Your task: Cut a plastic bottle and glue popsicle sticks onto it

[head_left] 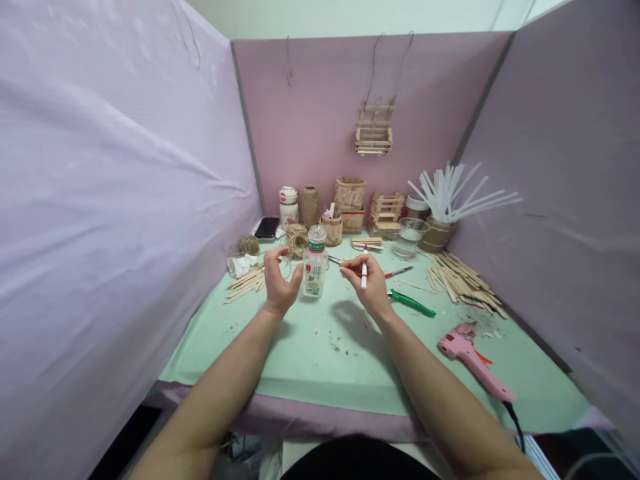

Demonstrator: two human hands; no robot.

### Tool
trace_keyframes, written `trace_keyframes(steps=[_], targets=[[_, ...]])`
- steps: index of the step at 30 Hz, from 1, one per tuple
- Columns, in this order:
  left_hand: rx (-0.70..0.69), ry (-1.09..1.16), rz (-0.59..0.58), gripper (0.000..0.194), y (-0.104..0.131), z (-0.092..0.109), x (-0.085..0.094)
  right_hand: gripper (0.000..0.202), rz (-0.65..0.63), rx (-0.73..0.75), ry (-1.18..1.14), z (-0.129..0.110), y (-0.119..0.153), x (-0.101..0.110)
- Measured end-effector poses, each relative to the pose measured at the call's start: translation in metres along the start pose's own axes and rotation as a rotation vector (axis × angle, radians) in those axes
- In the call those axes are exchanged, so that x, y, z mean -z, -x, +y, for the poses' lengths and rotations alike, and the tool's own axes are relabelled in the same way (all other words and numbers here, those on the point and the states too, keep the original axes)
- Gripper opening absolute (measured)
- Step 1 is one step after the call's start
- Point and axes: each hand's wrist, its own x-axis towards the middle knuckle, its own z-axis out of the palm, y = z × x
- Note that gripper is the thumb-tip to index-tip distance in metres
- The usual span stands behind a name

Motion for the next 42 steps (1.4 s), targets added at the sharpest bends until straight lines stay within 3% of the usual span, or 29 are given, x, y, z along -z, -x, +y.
trace_keyframes(steps=[1,3,5,7,13,20,23,26,32,38,42], targets=[[0.014,0.037,-0.015,0.03,0.001,0.008,0.0,0.029,-0.007,0.043,0.014,-0.001,0.002,-0.002],[0.134,0.171,-0.196,0.022,0.006,0.021,-0.003,0.026,-0.027,0.144,0.061,-0.004,0.007,-0.005],[0.339,0.351,-0.395,0.029,0.011,0.031,-0.009,0.024,-0.048,0.265,0.137,-0.006,0.011,-0.006],[0.504,0.484,-0.487,0.038,0.014,0.036,-0.014,0.021,-0.076,0.381,0.228,-0.008,0.013,-0.006],[0.71,0.583,-0.554,0.039,0.009,0.04,-0.015,0.011,-0.132,0.593,0.38,-0.005,0.014,-0.005],[0.915,0.669,-0.57,0.042,0.004,0.044,-0.01,0.011,-0.182,0.696,0.446,-0.01,0.014,-0.006],[0.927,0.689,-0.549,0.039,0.001,0.047,-0.009,0.011,-0.17,0.729,0.428,-0.014,0.017,-0.007],[0.899,0.734,-0.467,0.034,-0.003,0.045,-0.008,0.01,-0.09,0.685,0.366,-0.018,0.021,-0.006],[0.909,0.839,-0.328,0.037,-0.009,0.034,-0.006,0.035,-0.068,0.449,0.218,-0.024,0.027,-0.003],[0.847,0.787,-0.321,0.04,-0.005,0.031,-0.01,0.031,-0.031,0.153,0.013,-0.027,0.026,-0.005],[0.793,0.737,-0.342,0.039,-0.003,0.03,-0.011,0.027,0.008,0.105,-0.021,-0.029,0.026,-0.006]])
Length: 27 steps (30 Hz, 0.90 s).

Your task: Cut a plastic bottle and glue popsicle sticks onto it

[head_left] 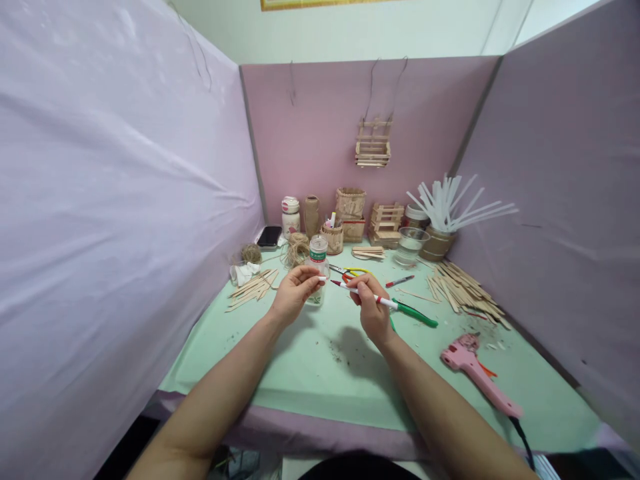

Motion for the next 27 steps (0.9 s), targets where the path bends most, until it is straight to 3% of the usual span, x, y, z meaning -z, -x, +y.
trace_keyframes(steps=[7,13,21,27], targets=[[-0.011,-0.088,-0.085,0.035,0.003,-0.004,0.0,0.03,-0.051,-0.022,0.053,0.0,-0.003,0.0],[0.085,-0.054,-0.13,0.041,0.008,-0.004,-0.006,0.035,-0.041,-0.085,0.003,0.006,-0.007,-0.003],[0.134,0.019,-0.109,0.042,0.01,-0.009,-0.01,0.045,-0.01,-0.095,-0.037,0.013,-0.006,-0.01],[0.119,0.006,-0.052,0.044,0.005,-0.004,-0.012,0.032,-0.158,-0.158,-0.005,0.001,-0.008,-0.008]])
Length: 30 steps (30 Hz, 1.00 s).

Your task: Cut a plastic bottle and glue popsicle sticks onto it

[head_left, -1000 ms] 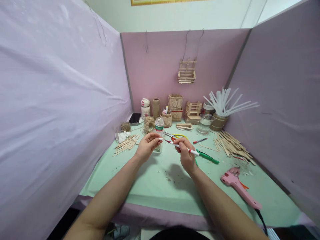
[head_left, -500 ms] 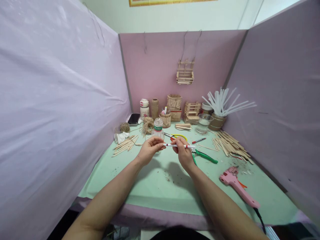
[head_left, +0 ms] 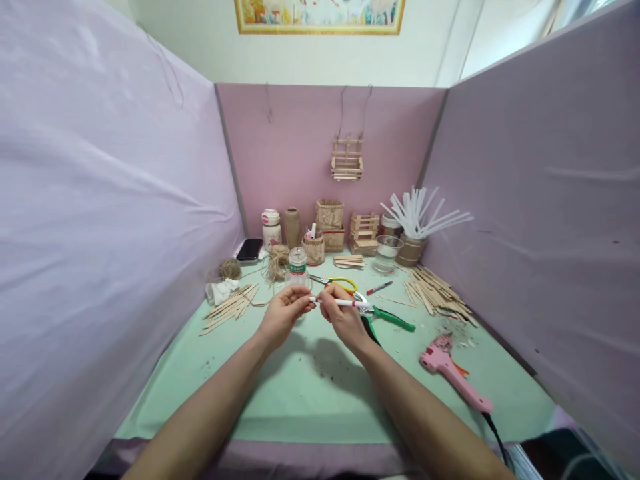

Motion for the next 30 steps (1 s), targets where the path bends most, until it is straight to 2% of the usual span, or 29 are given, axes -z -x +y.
trace_keyframes(steps=[3,6,9,12,14,16,19,22,26,30], targets=[[-0.078,-0.085,0.033,0.043,0.0,0.003,0.005,0.02,-0.08,-0.081,-0.017,-0.014,-0.002,0.008],[-0.289,-0.244,0.111,0.034,0.001,0.004,0.01,0.022,-0.074,-0.052,0.01,-0.027,-0.017,0.027],[-0.518,-0.369,0.273,0.025,0.001,0.003,0.013,0.031,0.004,0.073,0.029,-0.032,-0.06,0.049],[-0.605,-0.428,0.397,0.025,-0.005,-0.003,0.017,0.029,0.163,0.091,0.142,-0.025,-0.123,0.062],[-0.578,-0.468,0.443,0.034,-0.01,-0.008,0.021,0.028,0.174,-0.045,0.352,-0.014,-0.165,0.062],[-0.517,-0.52,0.469,0.046,-0.015,-0.014,0.024,0.027,0.149,-0.116,0.432,0.0,-0.199,0.056],[-0.433,-0.573,0.467,0.056,-0.019,-0.021,0.026,0.027,0.105,-0.206,0.538,0.023,-0.229,0.042],[-0.391,-0.591,0.446,0.06,-0.02,-0.025,0.027,0.03,0.066,-0.282,0.649,0.041,-0.243,0.031],[-0.347,-0.572,0.435,0.063,-0.019,-0.026,0.027,0.036,0.035,-0.339,0.795,0.053,-0.252,0.025],[-0.309,-0.586,0.429,0.069,-0.019,-0.026,0.026,0.034,0.098,-0.322,0.939,0.057,-0.257,0.024]])
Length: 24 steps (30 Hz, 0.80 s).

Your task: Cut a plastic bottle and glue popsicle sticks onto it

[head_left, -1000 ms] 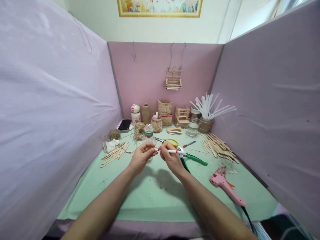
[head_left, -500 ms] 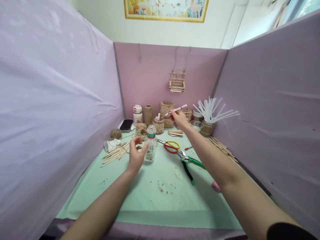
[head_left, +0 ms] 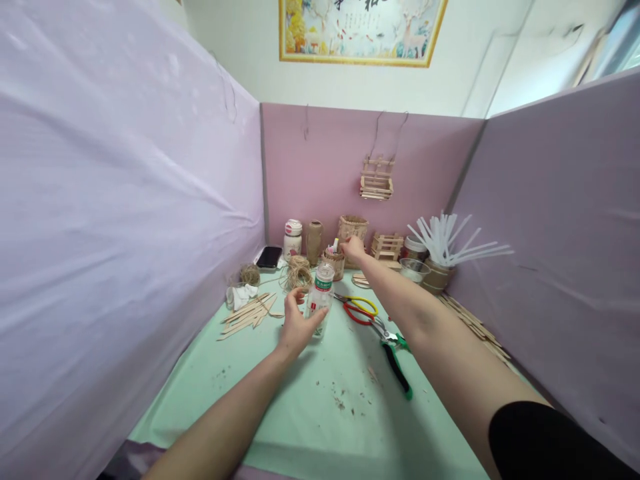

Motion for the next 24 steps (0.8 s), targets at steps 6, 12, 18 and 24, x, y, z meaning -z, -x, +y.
trace_keyframes(steps=[6,12,18,24], targets=[[0.003,-0.092,0.002,0.084,0.001,-0.008,-0.009,0.022,0.048,0.083,0.132,-0.002,0.003,-0.014],[0.05,-0.143,-0.026,0.088,0.002,-0.012,-0.01,0.025,0.129,0.082,0.233,-0.012,0.01,-0.031],[0.085,-0.145,-0.077,0.09,0.003,-0.008,-0.009,0.03,0.114,0.029,0.312,-0.013,0.014,-0.041],[0.113,-0.154,-0.096,0.093,0.002,-0.01,-0.009,0.029,0.103,-0.006,0.285,-0.017,0.01,-0.046]])
